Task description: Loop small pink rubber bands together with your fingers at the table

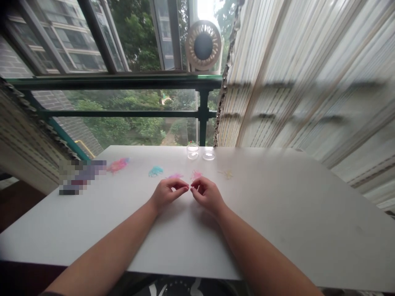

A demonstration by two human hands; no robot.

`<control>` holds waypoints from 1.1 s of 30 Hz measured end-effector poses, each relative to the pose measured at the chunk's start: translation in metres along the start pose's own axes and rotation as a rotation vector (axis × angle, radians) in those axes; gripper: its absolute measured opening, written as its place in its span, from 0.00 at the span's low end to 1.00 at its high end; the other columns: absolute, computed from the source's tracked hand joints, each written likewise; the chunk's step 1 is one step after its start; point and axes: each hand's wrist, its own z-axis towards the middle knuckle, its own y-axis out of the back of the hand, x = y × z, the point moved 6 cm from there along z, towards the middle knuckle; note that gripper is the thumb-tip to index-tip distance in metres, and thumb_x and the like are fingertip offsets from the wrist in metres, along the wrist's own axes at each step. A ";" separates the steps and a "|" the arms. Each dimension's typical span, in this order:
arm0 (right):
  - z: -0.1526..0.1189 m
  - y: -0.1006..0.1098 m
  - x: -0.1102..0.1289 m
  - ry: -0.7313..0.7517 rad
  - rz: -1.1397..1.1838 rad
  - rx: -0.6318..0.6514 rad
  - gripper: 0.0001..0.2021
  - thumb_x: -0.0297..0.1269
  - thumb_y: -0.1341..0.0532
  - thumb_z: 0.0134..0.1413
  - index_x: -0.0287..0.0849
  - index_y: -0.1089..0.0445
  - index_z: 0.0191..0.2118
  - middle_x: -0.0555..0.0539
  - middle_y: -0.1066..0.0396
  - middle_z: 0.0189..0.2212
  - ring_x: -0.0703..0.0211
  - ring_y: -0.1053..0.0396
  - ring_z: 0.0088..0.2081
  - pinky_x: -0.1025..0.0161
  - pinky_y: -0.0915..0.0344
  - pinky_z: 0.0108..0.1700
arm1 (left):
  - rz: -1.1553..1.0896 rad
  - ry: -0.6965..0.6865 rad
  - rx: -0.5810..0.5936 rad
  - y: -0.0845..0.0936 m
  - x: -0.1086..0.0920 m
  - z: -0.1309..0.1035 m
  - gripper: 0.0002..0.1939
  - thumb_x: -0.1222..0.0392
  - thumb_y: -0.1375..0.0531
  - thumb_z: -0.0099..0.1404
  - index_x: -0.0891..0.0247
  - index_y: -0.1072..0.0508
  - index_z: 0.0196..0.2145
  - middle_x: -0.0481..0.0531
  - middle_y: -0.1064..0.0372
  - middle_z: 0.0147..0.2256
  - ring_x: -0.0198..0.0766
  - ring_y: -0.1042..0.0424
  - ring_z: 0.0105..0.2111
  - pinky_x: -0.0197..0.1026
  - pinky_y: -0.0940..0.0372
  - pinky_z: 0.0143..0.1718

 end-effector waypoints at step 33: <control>0.022 0.032 -0.034 -0.084 -0.630 -0.105 0.08 0.32 0.40 0.48 0.44 0.23 0.29 0.48 0.28 0.29 0.61 0.33 0.29 0.64 0.40 0.36 | -0.026 0.137 -0.235 0.031 0.022 0.005 0.13 0.53 0.40 0.57 0.67 0.25 0.33 0.54 0.25 0.29 0.34 0.30 0.28 0.35 0.36 0.30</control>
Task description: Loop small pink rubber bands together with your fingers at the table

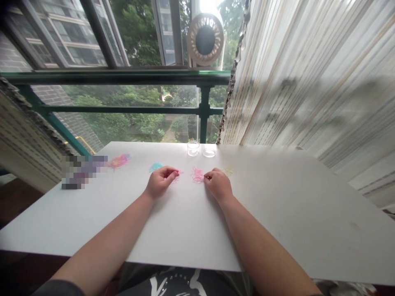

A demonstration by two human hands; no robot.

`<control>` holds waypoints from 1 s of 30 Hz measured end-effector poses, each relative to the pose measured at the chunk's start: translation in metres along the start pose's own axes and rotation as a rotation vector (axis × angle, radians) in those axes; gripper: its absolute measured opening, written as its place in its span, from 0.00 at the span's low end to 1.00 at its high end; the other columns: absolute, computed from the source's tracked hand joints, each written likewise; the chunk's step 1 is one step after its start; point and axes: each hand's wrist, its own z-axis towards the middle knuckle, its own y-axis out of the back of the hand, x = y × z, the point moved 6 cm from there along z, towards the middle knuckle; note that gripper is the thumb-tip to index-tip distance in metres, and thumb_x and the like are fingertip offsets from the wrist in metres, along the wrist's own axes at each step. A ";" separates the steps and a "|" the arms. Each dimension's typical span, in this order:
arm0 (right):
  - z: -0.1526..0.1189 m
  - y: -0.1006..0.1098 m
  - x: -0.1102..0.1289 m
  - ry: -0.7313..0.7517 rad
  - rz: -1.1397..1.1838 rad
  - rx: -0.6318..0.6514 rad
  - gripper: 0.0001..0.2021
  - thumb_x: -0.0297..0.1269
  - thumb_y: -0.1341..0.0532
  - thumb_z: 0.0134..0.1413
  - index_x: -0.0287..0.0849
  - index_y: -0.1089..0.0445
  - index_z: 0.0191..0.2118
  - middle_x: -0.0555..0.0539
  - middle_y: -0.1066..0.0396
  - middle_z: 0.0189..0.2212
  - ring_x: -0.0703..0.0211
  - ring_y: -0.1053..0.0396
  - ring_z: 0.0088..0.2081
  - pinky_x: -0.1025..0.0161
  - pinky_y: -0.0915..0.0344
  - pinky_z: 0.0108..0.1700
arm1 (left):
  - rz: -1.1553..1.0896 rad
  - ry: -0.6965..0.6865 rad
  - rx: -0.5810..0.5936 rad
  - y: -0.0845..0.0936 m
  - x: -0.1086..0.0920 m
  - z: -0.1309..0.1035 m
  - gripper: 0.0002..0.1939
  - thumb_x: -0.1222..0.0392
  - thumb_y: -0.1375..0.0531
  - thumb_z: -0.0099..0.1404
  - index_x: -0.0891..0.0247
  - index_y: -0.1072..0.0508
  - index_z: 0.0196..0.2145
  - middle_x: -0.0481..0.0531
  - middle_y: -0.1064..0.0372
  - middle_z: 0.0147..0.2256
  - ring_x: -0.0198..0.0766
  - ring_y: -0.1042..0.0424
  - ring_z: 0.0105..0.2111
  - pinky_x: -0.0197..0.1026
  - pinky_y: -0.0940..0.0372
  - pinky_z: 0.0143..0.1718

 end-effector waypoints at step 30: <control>-0.036 -0.024 0.052 0.282 0.323 0.450 0.10 0.39 0.46 0.55 0.43 0.30 0.30 0.48 0.29 0.26 0.59 0.34 0.28 0.62 0.40 0.32 | 0.784 0.433 -0.332 0.147 0.065 -0.018 0.18 0.51 0.41 0.55 0.63 0.27 0.40 0.61 0.30 0.45 0.50 0.33 0.47 0.48 0.39 0.49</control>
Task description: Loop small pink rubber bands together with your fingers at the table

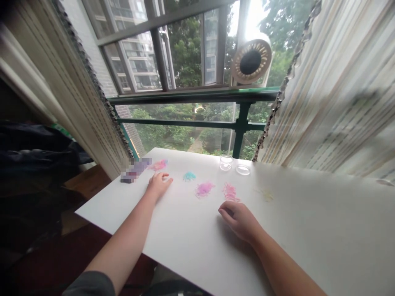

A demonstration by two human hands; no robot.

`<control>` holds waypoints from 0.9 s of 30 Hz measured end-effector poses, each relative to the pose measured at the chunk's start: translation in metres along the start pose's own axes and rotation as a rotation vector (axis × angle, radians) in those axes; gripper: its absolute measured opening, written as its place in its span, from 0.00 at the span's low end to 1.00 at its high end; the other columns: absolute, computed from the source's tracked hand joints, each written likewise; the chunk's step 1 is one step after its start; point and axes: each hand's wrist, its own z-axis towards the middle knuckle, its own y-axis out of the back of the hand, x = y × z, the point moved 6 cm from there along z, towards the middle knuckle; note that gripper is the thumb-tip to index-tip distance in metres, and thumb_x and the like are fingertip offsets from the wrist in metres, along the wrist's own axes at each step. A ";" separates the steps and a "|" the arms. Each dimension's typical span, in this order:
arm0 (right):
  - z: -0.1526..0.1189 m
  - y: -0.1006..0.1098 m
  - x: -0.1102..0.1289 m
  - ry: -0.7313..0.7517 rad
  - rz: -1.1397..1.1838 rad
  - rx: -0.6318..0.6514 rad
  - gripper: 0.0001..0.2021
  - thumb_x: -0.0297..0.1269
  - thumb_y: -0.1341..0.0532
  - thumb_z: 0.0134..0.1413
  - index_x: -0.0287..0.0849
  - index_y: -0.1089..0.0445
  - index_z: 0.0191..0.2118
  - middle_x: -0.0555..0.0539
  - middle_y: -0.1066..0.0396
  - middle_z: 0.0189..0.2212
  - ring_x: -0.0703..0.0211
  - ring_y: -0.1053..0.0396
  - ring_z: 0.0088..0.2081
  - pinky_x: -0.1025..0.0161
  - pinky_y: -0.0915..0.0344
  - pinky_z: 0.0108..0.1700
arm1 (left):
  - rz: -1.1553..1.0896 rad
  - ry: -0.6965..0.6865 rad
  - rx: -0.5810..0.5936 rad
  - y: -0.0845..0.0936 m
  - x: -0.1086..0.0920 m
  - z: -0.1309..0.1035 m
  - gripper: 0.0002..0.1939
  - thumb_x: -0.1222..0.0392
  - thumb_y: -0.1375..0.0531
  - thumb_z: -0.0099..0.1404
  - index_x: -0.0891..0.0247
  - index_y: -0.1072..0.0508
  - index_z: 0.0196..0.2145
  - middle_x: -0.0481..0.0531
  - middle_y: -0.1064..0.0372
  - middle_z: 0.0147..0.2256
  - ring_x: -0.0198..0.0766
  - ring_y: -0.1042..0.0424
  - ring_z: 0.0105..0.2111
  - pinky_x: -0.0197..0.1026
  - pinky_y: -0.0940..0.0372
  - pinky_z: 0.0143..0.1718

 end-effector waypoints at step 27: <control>0.001 -0.001 0.000 -0.031 -0.007 0.055 0.11 0.40 0.47 0.56 0.42 0.31 0.30 0.48 0.29 0.27 0.58 0.34 0.30 0.61 0.40 0.34 | 0.032 0.140 -0.156 0.014 0.042 0.005 0.23 0.55 0.41 0.56 0.60 0.30 0.49 0.59 0.38 0.56 0.54 0.43 0.57 0.54 0.46 0.56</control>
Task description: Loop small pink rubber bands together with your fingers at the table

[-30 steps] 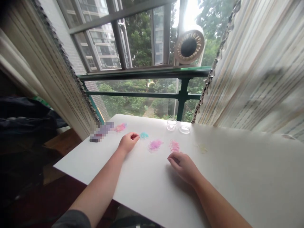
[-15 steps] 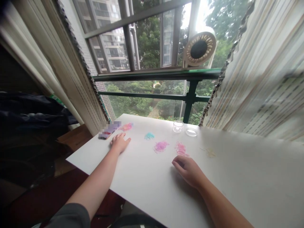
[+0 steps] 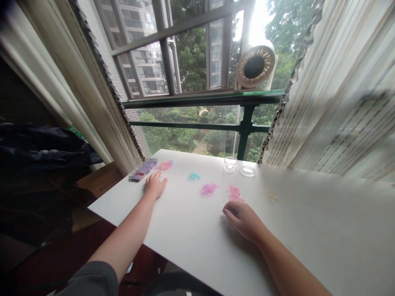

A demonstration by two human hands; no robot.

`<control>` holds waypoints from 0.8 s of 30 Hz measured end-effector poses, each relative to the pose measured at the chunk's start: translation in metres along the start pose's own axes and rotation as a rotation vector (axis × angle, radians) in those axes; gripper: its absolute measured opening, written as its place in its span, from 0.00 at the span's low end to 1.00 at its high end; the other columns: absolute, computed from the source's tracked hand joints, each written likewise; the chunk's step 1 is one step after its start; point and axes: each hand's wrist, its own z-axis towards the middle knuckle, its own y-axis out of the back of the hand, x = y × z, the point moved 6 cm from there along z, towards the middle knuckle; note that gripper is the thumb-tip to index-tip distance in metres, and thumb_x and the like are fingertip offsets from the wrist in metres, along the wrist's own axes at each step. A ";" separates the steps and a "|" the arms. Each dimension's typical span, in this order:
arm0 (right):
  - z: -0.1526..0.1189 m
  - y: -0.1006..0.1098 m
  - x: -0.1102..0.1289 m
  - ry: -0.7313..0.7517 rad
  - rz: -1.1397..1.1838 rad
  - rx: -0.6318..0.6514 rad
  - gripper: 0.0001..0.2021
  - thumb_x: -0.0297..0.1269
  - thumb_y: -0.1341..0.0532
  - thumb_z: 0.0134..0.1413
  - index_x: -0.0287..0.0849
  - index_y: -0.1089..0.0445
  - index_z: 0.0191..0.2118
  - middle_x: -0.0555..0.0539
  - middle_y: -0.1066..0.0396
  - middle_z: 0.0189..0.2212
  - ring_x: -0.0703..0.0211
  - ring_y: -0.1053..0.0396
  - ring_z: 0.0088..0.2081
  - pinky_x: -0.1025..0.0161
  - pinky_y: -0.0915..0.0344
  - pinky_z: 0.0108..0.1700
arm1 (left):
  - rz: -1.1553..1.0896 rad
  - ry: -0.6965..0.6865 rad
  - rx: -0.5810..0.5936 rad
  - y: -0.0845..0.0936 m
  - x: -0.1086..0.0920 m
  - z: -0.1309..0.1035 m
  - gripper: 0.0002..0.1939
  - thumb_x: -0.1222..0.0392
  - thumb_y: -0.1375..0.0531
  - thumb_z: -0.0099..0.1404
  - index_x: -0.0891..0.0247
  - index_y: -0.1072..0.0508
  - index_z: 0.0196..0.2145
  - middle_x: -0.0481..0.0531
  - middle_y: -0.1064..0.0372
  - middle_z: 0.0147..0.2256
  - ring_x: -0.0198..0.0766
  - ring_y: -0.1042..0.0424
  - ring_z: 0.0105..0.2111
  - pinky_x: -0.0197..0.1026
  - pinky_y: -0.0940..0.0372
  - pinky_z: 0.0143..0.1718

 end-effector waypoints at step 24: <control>-0.001 0.000 0.002 0.009 -0.030 -0.002 0.10 0.39 0.47 0.54 0.42 0.31 0.29 0.49 0.30 0.24 0.59 0.36 0.27 0.62 0.41 0.32 | -0.209 -0.047 -0.057 0.001 -0.002 0.005 0.10 0.62 0.45 0.58 0.62 0.26 0.36 0.53 0.26 0.35 0.39 0.27 0.36 0.39 0.35 0.42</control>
